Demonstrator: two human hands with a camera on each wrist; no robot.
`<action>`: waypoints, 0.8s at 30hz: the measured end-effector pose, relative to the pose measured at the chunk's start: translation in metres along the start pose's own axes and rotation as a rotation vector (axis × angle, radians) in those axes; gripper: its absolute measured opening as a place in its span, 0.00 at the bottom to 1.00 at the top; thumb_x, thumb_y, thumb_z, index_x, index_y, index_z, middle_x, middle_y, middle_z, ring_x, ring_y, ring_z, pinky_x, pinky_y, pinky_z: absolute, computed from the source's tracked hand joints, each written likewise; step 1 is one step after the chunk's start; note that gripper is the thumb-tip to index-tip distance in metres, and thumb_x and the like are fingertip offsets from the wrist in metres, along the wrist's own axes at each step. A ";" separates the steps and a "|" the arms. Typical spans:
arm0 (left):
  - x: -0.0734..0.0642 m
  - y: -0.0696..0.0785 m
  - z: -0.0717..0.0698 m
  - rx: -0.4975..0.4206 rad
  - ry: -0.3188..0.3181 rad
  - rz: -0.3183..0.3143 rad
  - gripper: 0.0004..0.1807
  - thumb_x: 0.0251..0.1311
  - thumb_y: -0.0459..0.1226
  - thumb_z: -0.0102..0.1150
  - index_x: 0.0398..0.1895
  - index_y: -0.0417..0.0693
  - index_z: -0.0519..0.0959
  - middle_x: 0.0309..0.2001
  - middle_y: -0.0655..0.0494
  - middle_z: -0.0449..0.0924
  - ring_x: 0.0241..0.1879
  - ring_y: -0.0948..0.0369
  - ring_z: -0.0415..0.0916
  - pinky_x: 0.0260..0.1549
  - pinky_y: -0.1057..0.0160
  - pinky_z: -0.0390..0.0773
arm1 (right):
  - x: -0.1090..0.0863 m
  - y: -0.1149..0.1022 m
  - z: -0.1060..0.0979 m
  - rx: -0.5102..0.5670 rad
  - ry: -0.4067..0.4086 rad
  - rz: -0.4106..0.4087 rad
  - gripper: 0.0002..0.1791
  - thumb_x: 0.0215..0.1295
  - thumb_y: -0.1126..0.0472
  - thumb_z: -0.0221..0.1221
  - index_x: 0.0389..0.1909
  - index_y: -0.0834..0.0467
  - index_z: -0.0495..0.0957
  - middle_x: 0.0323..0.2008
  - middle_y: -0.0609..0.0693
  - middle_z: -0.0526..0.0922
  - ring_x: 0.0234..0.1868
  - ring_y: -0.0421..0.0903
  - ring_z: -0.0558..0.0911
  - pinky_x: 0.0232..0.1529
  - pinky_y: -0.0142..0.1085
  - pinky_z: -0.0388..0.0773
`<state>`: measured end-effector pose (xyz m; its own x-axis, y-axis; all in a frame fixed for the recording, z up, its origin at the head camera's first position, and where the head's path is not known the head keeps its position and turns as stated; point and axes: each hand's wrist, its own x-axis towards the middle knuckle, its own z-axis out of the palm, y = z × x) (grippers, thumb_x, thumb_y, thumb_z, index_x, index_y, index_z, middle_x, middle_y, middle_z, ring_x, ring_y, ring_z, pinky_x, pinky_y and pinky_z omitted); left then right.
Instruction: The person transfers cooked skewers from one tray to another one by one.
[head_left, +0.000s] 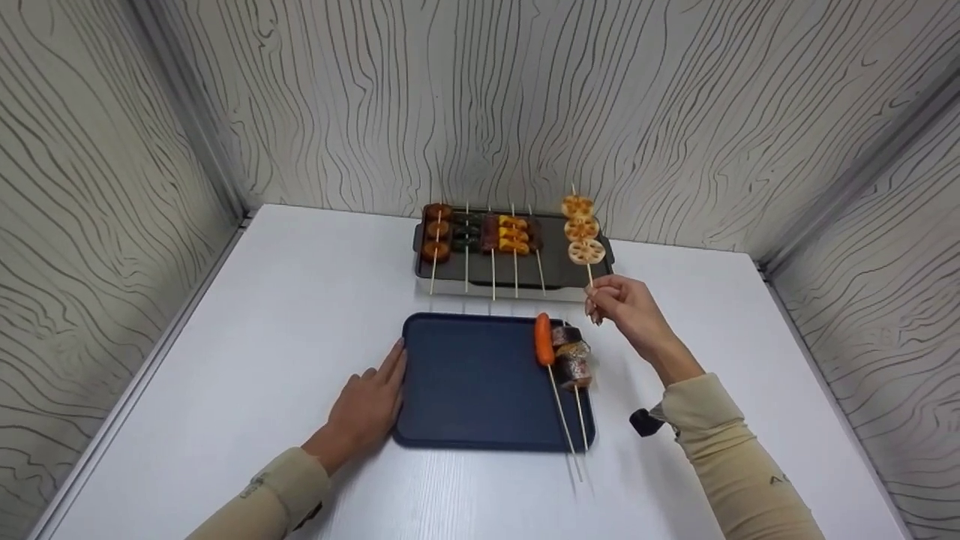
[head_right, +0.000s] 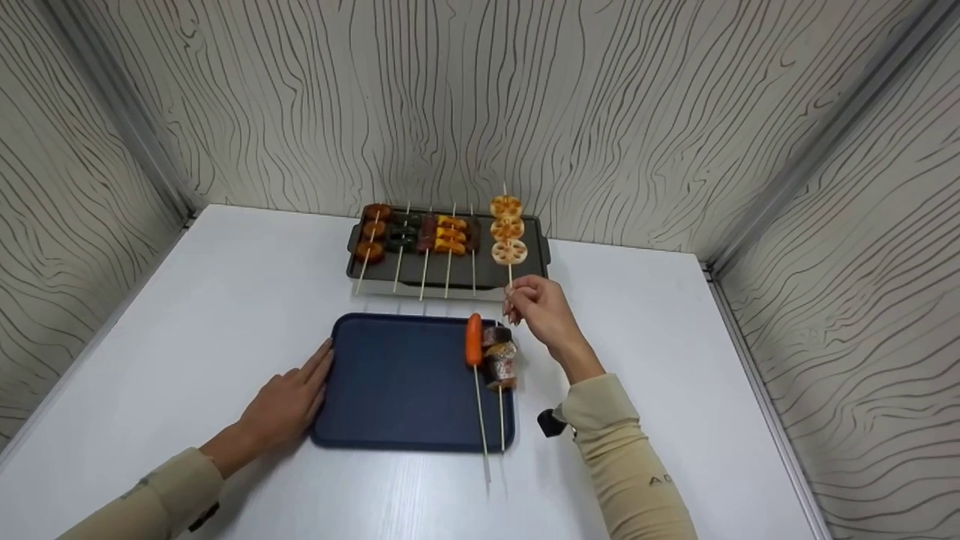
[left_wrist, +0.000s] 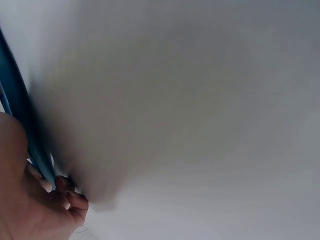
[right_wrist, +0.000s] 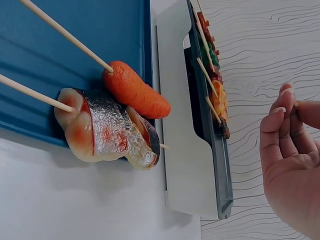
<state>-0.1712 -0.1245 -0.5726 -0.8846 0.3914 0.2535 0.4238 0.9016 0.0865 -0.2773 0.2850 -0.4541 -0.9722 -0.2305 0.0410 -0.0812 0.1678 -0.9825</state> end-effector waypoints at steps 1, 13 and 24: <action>0.000 0.000 -0.001 0.004 0.000 0.002 0.30 0.73 0.38 0.55 0.74 0.34 0.67 0.77 0.45 0.61 0.33 0.51 0.77 0.32 0.54 0.77 | -0.002 -0.001 0.000 -0.004 -0.004 -0.006 0.08 0.77 0.68 0.54 0.47 0.71 0.73 0.28 0.52 0.82 0.28 0.42 0.79 0.32 0.33 0.79; -0.002 0.004 -0.004 -0.016 -0.011 -0.022 0.29 0.74 0.38 0.54 0.73 0.34 0.67 0.77 0.45 0.61 0.35 0.52 0.77 0.33 0.54 0.77 | -0.030 -0.014 0.005 -0.040 -0.023 -0.045 0.07 0.77 0.67 0.55 0.46 0.70 0.75 0.27 0.54 0.81 0.27 0.43 0.78 0.31 0.33 0.79; -0.001 0.003 -0.004 -0.011 -0.007 -0.014 0.29 0.73 0.38 0.54 0.73 0.34 0.67 0.77 0.45 0.61 0.35 0.52 0.77 0.32 0.54 0.77 | -0.067 -0.010 0.014 -0.077 -0.015 0.008 0.07 0.76 0.69 0.54 0.46 0.71 0.74 0.29 0.61 0.83 0.27 0.42 0.80 0.32 0.34 0.80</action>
<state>-0.1678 -0.1228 -0.5690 -0.8918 0.3799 0.2456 0.4132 0.9051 0.1005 -0.2084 0.2853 -0.4497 -0.9696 -0.2428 0.0295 -0.0902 0.2428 -0.9659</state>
